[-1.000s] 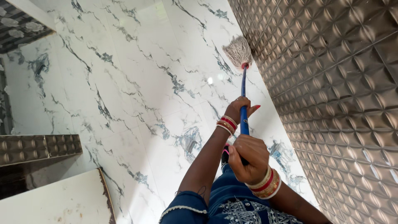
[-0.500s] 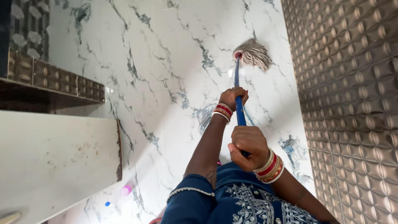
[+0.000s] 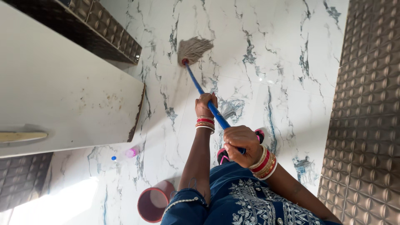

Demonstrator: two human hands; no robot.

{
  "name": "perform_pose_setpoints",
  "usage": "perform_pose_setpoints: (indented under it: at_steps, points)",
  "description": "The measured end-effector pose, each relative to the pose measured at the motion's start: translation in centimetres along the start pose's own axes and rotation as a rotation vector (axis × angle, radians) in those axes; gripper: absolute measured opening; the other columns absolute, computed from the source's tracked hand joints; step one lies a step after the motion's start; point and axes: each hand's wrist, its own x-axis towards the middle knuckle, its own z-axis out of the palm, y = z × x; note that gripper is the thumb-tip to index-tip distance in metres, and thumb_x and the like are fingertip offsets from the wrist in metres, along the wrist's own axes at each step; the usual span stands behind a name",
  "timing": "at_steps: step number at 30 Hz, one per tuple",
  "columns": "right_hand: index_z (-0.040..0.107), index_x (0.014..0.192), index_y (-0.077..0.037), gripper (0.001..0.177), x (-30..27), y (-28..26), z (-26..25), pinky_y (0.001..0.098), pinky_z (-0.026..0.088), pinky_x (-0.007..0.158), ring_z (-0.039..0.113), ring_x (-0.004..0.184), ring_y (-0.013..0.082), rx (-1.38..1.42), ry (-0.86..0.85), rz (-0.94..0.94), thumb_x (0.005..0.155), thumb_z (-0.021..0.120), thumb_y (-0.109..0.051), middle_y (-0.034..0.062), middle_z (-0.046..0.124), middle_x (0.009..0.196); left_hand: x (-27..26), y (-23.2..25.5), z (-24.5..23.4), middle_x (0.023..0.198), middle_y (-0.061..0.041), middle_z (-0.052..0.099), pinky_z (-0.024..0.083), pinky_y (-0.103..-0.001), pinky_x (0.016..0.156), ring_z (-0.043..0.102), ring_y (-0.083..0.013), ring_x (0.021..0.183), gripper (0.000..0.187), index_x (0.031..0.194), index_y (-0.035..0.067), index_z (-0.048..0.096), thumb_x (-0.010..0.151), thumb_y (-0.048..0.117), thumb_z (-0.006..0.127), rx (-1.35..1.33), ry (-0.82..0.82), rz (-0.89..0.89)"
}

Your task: The person wrings out a mop head in a bucket of water by hand and then mops the marble floor using a long-handled mop.

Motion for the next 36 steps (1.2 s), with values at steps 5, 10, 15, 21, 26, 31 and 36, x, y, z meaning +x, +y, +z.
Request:
perform_pose_setpoints:
  at_steps: [5, 10, 15, 21, 26, 31, 36]
  points:
    - [0.047, 0.062, -0.004, 0.026, 0.0, 2.4, -0.4, 0.0355, 0.046, 0.051, 0.05, 0.047, 0.0199, 0.157, -0.048, 0.044, 0.086, 0.055, 0.0, 0.0071, 0.048, 0.053, -1.6, -0.8, -3.6, 0.076, -0.011, 0.058, 0.047, -0.044, 0.073, 0.059, -0.0335, 0.08, 0.031, 0.071, 0.005, 0.049, 0.092, 0.009, 0.072, -0.069, 0.114, -0.173]
    - [0.048, 0.062, -0.001, 0.032, 2.4, 2.5, -3.9, 0.0353, 0.045, 0.051, 0.045, 0.045, 0.0167, 0.221, 0.013, 0.105, 0.093, 0.055, 0.0, 0.0037, 0.043, 0.052, -0.1, 0.4, -2.1, 0.075, -0.015, 0.053, 0.045, -0.046, 0.074, 0.053, -0.0359, 0.077, 0.031, 0.071, 0.004, 0.046, 0.087, 0.002, 0.073, -0.124, 0.239, -0.2]
    - [0.049, 0.064, -0.001, 0.026, 7.9, 6.6, -5.9, 0.0335, 0.045, 0.05, 0.048, 0.047, 0.0165, 0.129, -0.105, 0.073, 0.089, 0.055, -0.001, 0.0059, 0.049, 0.056, 4.6, -3.2, 1.8, 0.07, -0.013, 0.05, 0.044, -0.046, 0.072, 0.05, -0.0339, 0.071, 0.032, 0.069, 0.004, 0.044, 0.084, -0.002, 0.071, -0.133, 0.288, -0.243]
    - [0.048, 0.066, -0.003, 0.022, 13.3, 16.3, -3.2, 0.0334, 0.039, 0.047, 0.049, 0.046, 0.0168, 0.088, -0.236, 0.029, 0.086, 0.057, 0.0, 0.0063, 0.051, 0.057, 11.7, -12.7, 3.4, 0.077, -0.013, 0.054, 0.049, -0.046, 0.073, 0.057, -0.035, 0.08, 0.03, 0.074, 0.005, 0.048, 0.086, 0.0, 0.075, -0.112, 0.339, -0.207]
    - [0.052, 0.074, -0.002, 0.015, 18.4, 21.3, -3.9, 0.0315, 0.042, 0.05, 0.052, 0.051, 0.0169, 0.109, -0.248, 0.013, 0.089, 0.055, -0.001, 0.0069, 0.055, 0.064, 17.8, -14.4, 3.1, 0.084, -0.011, 0.061, 0.051, -0.049, 0.086, 0.062, -0.0378, 0.092, 0.027, 0.08, 0.006, 0.052, 0.077, 0.005, 0.079, -0.053, 0.329, -0.052]
    - [0.044, 0.061, -0.004, 0.033, 22.9, 20.1, -7.1, 0.0336, 0.031, 0.047, 0.039, 0.044, 0.0166, 0.067, -0.395, 0.0, 0.09, 0.059, 0.001, 0.004, 0.041, 0.053, 21.1, -8.0, 3.2, 0.077, -0.011, 0.058, 0.047, -0.043, 0.07, 0.056, -0.0344, 0.076, 0.032, 0.074, 0.005, 0.051, 0.078, 0.007, 0.082, -0.071, 0.349, -0.217]
    - [0.048, 0.065, -0.004, 0.026, 25.8, 15.8, -9.3, 0.0331, 0.036, 0.05, 0.044, 0.047, 0.0171, 0.152, -0.356, 0.012, 0.088, 0.057, 0.001, 0.0046, 0.046, 0.057, 22.1, -3.4, 4.0, 0.062, -0.01, 0.045, 0.041, -0.039, 0.062, 0.046, -0.0276, 0.065, 0.037, 0.066, 0.004, 0.042, 0.082, 0.002, 0.076, -0.222, 0.424, -0.283]
